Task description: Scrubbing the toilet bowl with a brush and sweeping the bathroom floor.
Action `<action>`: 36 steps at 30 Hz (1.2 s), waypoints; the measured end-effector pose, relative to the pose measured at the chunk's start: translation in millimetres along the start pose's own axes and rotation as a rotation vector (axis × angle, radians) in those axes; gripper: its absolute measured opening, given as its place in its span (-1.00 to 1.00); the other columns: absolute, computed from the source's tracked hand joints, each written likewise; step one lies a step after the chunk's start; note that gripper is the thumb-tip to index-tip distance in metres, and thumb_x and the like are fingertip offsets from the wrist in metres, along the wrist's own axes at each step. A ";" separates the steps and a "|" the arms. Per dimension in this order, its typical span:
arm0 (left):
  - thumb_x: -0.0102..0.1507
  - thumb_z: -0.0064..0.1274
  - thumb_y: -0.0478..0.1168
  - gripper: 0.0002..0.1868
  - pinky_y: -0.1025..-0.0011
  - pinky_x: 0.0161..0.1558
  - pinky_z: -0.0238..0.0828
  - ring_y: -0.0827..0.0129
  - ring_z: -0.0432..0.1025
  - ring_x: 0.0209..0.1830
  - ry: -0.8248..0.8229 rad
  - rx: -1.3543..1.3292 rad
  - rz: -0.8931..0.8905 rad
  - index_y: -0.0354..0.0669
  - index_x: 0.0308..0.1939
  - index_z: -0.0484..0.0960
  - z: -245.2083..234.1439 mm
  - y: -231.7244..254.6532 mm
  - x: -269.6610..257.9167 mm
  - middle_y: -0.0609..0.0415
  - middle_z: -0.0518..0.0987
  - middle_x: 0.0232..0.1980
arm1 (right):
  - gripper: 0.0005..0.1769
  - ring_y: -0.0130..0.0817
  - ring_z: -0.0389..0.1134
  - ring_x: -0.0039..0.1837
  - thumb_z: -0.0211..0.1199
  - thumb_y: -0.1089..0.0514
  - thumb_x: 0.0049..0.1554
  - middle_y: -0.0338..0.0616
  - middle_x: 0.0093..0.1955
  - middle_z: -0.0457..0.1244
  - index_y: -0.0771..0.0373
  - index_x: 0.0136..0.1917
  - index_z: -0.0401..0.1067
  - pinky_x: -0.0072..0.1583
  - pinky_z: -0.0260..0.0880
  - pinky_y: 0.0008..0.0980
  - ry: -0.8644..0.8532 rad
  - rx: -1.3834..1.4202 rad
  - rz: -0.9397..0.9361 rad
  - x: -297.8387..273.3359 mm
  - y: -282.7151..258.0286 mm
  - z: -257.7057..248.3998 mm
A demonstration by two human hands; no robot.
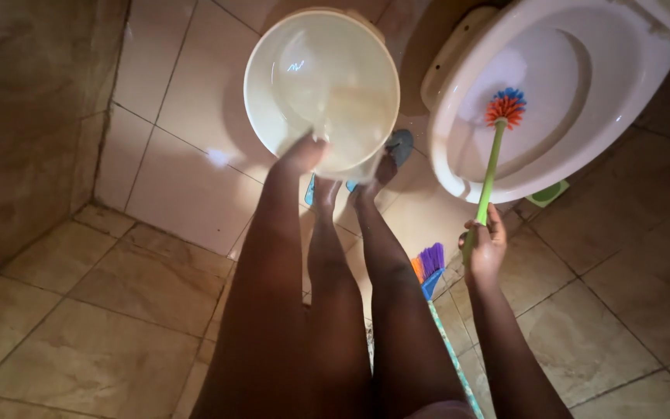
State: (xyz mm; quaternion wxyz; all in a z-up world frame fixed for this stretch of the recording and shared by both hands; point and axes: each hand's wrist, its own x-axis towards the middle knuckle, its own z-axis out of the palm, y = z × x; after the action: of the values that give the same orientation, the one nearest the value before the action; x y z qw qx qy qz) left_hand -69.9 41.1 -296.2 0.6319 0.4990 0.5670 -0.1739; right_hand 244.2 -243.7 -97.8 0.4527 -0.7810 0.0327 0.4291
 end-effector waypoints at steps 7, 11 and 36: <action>0.25 0.13 0.16 0.18 0.11 0.16 0.37 -0.06 0.30 0.27 0.555 0.624 -0.118 -0.08 0.64 -0.38 -41.9 43.6 12.8 -0.19 0.31 0.33 | -0.37 -0.46 0.22 -0.25 0.01 0.30 0.28 -0.08 -0.03 0.26 0.25 0.61 0.11 -0.23 0.30 -0.45 0.003 -0.007 0.001 19.5 14.7 -3.1; 0.15 0.17 0.43 0.32 0.16 0.02 0.38 -0.05 0.20 0.27 0.439 0.879 -0.290 0.08 0.60 -0.43 -45.9 69.6 22.6 -0.23 0.20 0.34 | -0.38 -0.47 0.24 -0.19 0.01 0.30 0.30 -0.09 0.01 0.26 0.27 0.61 0.10 -0.19 0.31 -0.45 0.030 -0.059 -0.046 23.5 13.6 2.6; 0.34 -0.02 -0.37 -0.25 -0.11 0.39 0.32 0.06 0.27 0.41 -0.058 -1.411 0.404 0.00 0.60 0.10 13.4 -56.0 129.8 0.09 0.20 0.61 | -0.37 -0.47 0.22 -0.10 -0.02 0.37 0.32 -0.08 0.09 0.22 0.33 0.65 0.07 -0.13 0.30 -0.47 0.047 0.025 -0.120 2.6 -10.3 -0.5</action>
State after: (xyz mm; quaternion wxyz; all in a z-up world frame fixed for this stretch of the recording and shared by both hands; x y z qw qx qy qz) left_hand -68.1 50.2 -437.8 0.8372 0.0636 0.4243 0.3391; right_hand 250.7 -237.1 -92.5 0.4864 -0.7856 0.0019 0.3825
